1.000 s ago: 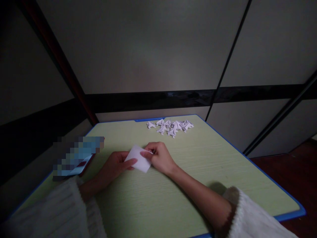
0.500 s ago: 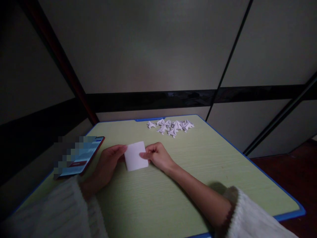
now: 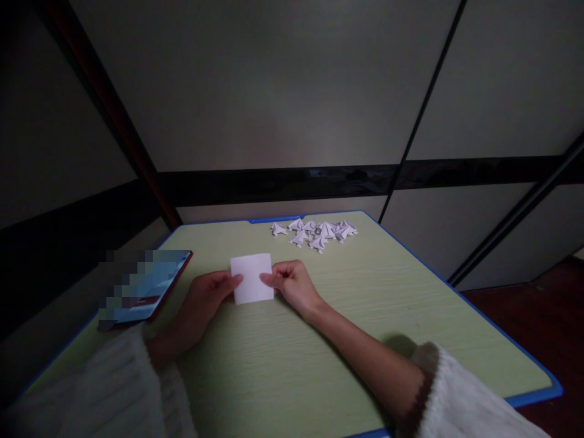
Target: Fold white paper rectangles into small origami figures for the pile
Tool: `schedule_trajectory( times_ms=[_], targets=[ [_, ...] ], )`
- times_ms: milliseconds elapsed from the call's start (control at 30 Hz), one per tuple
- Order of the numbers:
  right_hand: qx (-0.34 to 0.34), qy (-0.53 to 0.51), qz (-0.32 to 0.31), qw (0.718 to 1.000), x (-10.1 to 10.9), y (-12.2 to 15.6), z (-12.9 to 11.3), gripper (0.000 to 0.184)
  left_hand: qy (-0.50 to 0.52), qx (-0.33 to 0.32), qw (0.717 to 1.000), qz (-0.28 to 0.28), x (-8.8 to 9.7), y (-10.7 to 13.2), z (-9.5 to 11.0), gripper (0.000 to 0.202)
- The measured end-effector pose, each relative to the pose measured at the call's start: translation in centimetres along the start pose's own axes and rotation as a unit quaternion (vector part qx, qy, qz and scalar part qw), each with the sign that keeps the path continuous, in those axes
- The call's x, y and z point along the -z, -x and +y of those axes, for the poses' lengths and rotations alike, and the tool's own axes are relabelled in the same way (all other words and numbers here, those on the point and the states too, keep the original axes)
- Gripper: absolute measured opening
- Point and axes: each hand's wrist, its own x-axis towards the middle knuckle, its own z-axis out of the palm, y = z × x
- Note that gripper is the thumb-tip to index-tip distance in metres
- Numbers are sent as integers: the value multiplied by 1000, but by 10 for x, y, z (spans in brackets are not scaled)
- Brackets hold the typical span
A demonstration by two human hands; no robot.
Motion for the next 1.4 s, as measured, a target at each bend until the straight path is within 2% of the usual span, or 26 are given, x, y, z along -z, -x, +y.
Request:
schedule_trajectory(
  times_ms=[67, 233, 467, 633, 767, 833, 967, 1033, 1100, 1200, 1300, 1400],
  targets=[
    [-3, -12, 4, 1000, 0, 0, 0, 38, -12, 1, 1000, -9, 0, -1, -2, 26],
    [-5, -28, 3, 1000, -1, 0, 0, 38, -49, -27, 998, 13, 2, -3, -5, 26],
    [6, -39, 37, 999, 0, -1, -1, 36, -13, 15, 998, -60, -1, -1, -3, 21],
    [11, -51, 28, 998, 0, -2, 0, 32, -15, 10, 1000, -25, 0, 0, 0, 18],
    [16, -57, 36, 998, 0, -2, 1, 30, 2, 28, 998, -50, 0, -1, 0, 18],
    [12, -60, 42, 997, 2, -3, 2, 29, 6, 19, 999, -45, 0, -1, -1, 17],
    [-30, -55, -18, 998, 4, -3, 1, 19, 9, -20, 1000, -7, 1, -2, -2, 15],
    [-36, -51, -39, 997, 6, -3, -1, 15, 5, -20, 1000, -8, 2, -3, -4, 15],
    [-25, -50, -35, 998, 8, -3, -4, 13, -9, -7, 999, -31, 3, -4, -6, 15],
    [-21, -14, -31, 999, 12, -3, -9, 15, -25, 11, 995, -96, 3, -5, -13, 16],
    [-27, 29, -76, 996, 14, -2, -11, 21, -29, 9, 988, -153, 2, -4, -18, 17],
    [-10, 70, -126, 989, 12, 0, -8, 26, -45, -24, 984, -168, 1, -3, -19, 19]
  ],
)
